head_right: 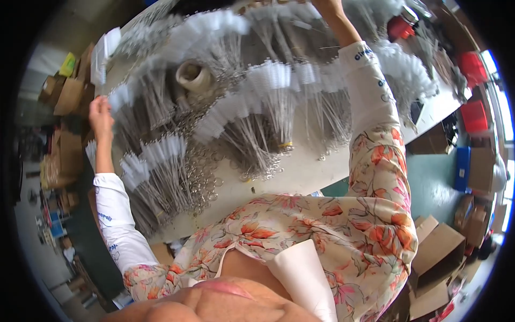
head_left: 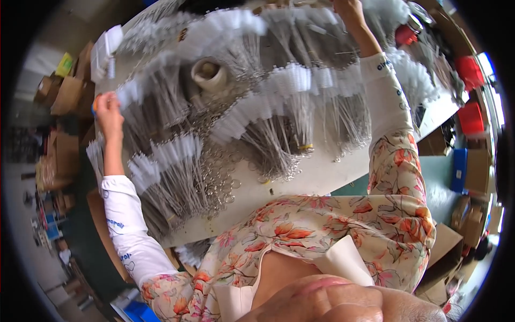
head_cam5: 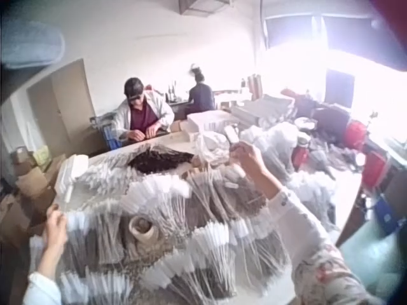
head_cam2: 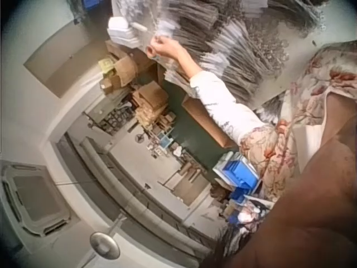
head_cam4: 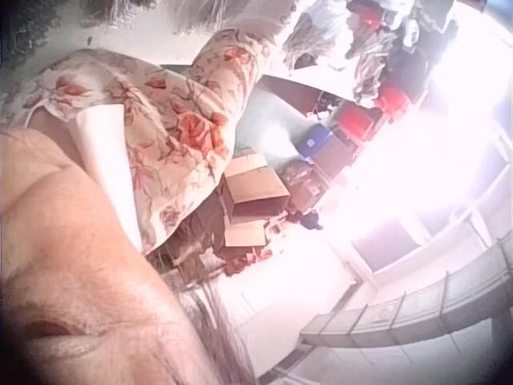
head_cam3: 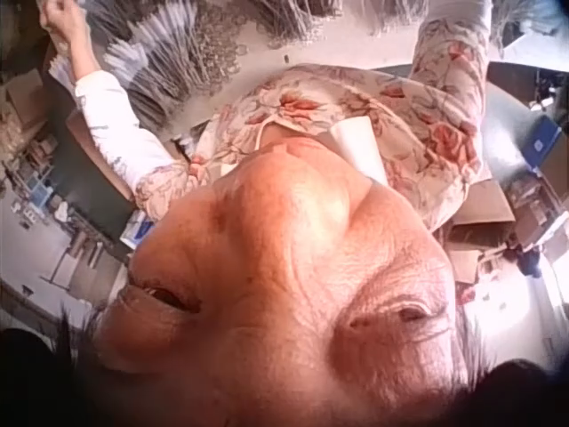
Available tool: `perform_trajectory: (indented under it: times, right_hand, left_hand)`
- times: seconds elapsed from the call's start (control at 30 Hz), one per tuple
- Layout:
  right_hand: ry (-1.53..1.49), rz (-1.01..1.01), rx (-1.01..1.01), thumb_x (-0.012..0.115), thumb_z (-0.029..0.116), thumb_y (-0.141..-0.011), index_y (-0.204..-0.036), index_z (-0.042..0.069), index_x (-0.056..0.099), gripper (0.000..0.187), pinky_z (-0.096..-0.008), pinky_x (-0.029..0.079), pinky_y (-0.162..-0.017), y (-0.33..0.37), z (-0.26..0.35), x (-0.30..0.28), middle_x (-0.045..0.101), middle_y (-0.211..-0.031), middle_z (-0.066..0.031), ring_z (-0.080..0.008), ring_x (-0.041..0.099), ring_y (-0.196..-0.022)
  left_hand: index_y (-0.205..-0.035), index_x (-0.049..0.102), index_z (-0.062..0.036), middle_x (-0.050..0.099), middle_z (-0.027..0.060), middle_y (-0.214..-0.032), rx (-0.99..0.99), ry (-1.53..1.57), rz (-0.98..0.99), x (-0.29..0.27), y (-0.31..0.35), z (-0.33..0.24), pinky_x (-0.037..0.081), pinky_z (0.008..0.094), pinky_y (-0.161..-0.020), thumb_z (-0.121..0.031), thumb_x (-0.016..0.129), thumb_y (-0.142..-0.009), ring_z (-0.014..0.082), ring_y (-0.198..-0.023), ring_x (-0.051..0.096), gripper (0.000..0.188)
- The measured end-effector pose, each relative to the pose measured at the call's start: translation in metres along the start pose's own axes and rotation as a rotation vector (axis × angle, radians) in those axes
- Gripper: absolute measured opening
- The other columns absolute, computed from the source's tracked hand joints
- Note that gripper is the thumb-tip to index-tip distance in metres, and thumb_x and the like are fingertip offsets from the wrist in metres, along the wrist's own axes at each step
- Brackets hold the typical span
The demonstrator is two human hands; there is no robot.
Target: The recorder is attaching metal rings to the stems of white brushes.
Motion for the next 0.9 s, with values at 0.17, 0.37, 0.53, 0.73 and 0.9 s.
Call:
perform_trajectory:
  times: [0.17,0.37,0.53,0.73,0.9]
  right_hand:
    - [0.897,0.2,-0.087,0.059,0.035,-0.077,-0.086,0.015,0.07,0.024,-0.0367,0.049,-0.066,0.027,-0.032,-0.004,0.065,-0.074,-0.0115,-0.0291,0.063,-0.069]
    - [1.102,0.214,0.165,0.059,0.031,-0.073,-0.087,0.017,0.069,0.023,-0.0387,0.05,-0.072,0.041,-0.074,-0.037,0.066,-0.083,-0.0113,-0.0301,0.064,-0.08]
    - [1.022,0.155,0.157,0.063,0.036,-0.072,-0.087,0.016,0.069,0.026,-0.0385,0.05,-0.07,0.036,-0.083,-0.03,0.066,-0.083,-0.0115,-0.0286,0.064,-0.079]
    - [1.095,-0.092,-0.313,0.057,0.027,-0.081,-0.086,0.011,0.066,0.019,-0.0336,0.05,-0.058,-0.023,-0.013,-0.034,0.063,-0.07,-0.0052,-0.0226,0.061,-0.062]
    - [0.352,0.305,0.195,0.054,0.023,-0.086,-0.096,0.014,0.065,0.017,-0.0312,0.052,-0.059,-0.009,-0.081,0.062,0.066,-0.076,-0.0085,-0.0198,0.064,-0.066]
  left_hand:
    - [-0.075,0.063,-0.0031,0.061,0.0049,-0.063,-0.014,-0.506,0.27,0.1,0.032,0.022,0.044,0.0295,-0.054,-0.035,0.066,-0.076,0.0131,-0.055,0.054,0.032]
    - [-0.075,0.061,-0.0024,0.062,0.0043,-0.065,-0.156,-0.385,0.356,0.118,0.032,0.013,0.042,0.0282,-0.058,-0.017,0.06,-0.081,0.0119,-0.058,0.053,0.016]
    - [-0.079,0.06,-0.0018,0.066,0.007,-0.068,-0.01,-0.443,0.187,0.088,0.028,0.003,0.046,0.029,-0.066,-0.019,0.055,-0.083,0.0165,-0.069,0.064,0.018]
    - [-0.091,0.055,-0.0027,0.054,0.0019,-0.072,-0.021,0.39,-0.159,0.013,0.009,-0.058,0.022,0.0188,-0.034,-0.015,0.053,-0.089,0.0028,-0.041,0.03,0.012]
    - [-0.109,0.055,-0.0006,0.047,-0.0022,-0.07,-0.052,0.452,-0.002,0.021,0.068,-0.102,0.023,0.0167,-0.038,-0.018,0.05,-0.092,0.0009,-0.047,0.032,0.024]
Point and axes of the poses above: each hand's wrist, its own y-axis away from the middle knuckle, its own x-axis out of the palm, z = x × y, the point moved 10 cm from there along -y, towards the middle knuckle
